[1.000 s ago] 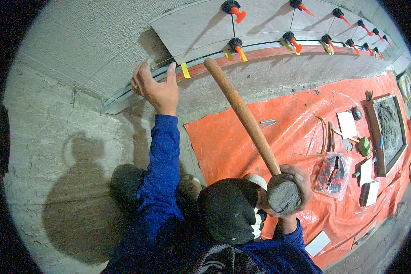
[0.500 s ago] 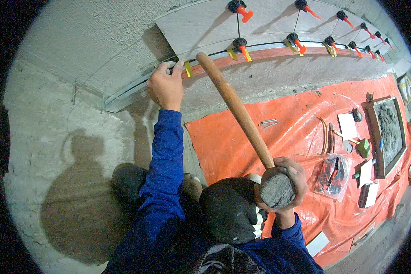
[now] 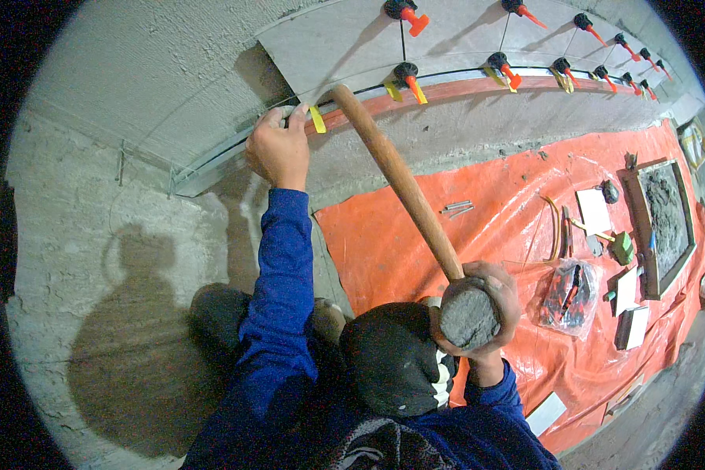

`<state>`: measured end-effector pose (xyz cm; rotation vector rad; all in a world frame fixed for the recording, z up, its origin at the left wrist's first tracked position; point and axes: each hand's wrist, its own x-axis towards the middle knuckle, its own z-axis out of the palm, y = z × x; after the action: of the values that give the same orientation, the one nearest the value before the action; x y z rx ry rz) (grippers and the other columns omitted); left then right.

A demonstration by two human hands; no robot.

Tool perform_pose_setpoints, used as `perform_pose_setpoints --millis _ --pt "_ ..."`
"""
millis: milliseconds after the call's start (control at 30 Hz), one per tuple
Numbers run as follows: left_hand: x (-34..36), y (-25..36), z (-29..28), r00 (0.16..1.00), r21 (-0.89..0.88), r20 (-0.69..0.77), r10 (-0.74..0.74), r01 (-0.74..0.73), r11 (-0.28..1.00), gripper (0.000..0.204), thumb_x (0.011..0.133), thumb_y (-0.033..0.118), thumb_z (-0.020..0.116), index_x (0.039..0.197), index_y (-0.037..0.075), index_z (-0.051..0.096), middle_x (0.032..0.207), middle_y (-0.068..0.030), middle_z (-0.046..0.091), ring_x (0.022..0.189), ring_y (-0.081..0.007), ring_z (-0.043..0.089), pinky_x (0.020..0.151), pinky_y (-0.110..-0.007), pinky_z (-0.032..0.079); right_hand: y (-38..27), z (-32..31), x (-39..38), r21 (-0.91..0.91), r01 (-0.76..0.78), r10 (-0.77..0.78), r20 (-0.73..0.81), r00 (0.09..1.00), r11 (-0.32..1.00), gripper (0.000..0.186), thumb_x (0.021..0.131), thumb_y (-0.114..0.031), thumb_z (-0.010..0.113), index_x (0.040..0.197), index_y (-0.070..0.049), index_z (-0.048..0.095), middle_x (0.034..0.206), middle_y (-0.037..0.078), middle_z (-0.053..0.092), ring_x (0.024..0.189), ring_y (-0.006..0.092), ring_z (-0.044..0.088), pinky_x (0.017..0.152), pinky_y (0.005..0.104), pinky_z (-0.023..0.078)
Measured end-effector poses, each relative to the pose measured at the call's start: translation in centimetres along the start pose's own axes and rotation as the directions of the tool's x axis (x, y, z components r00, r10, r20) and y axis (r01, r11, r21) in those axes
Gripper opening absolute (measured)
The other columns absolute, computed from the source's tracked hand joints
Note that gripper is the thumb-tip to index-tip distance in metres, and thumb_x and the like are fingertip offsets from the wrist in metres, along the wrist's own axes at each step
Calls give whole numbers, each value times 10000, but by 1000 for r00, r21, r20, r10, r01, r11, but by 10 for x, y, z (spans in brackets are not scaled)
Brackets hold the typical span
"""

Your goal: The person installs wall tiles using tile leveling clips and spacers, tapping them into place with a rubber mallet. They repeatedly check alignment with a string line and adjust the clips to ensure even spacing.

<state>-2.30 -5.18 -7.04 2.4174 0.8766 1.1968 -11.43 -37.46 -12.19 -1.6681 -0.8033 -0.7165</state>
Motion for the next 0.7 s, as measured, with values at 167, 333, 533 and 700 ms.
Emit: perform_pose_setpoints --millis 167,333,533,700 --pt "0 2 -1 1000 -31 -25 -4 4 1000 261 768 347 737 801 88 724 850 -136 692 754 -362 652 633 -449 477 -12 -1 13 18 3 -3 -9 1000 1000 781 657 -208 846 1284 -59 404 1019 220 609 877 321 638 771 411 522" --pt "1 -2 1 1000 -21 -16 12 -13 1000 266 767 347 740 805 84 723 843 -148 687 747 -370 650 636 -453 478 3 1 -13 -70 -61 61 0 998 996 739 697 -243 816 1279 -50 405 1011 218 606 881 322 629 778 427 513" --pt "-1 -4 6 1000 12 -13 -11 11 1000 226 789 343 717 848 125 721 863 -91 683 776 -337 662 646 -451 498 12 -8 -43 -138 -112 120 46 992 984 730 684 -257 822 1253 -36 421 1009 219 607 874 323 629 772 439 514" --pt "-4 -3 5 999 -8 -2 -50 50 999 198 795 310 711 815 113 701 842 -103 669 762 -336 657 655 -464 490 -1 -7 -39 -105 -78 88 87 992 991 662 697 -267 809 1207 -38 454 1006 207 610 875 312 627 780 435 510"
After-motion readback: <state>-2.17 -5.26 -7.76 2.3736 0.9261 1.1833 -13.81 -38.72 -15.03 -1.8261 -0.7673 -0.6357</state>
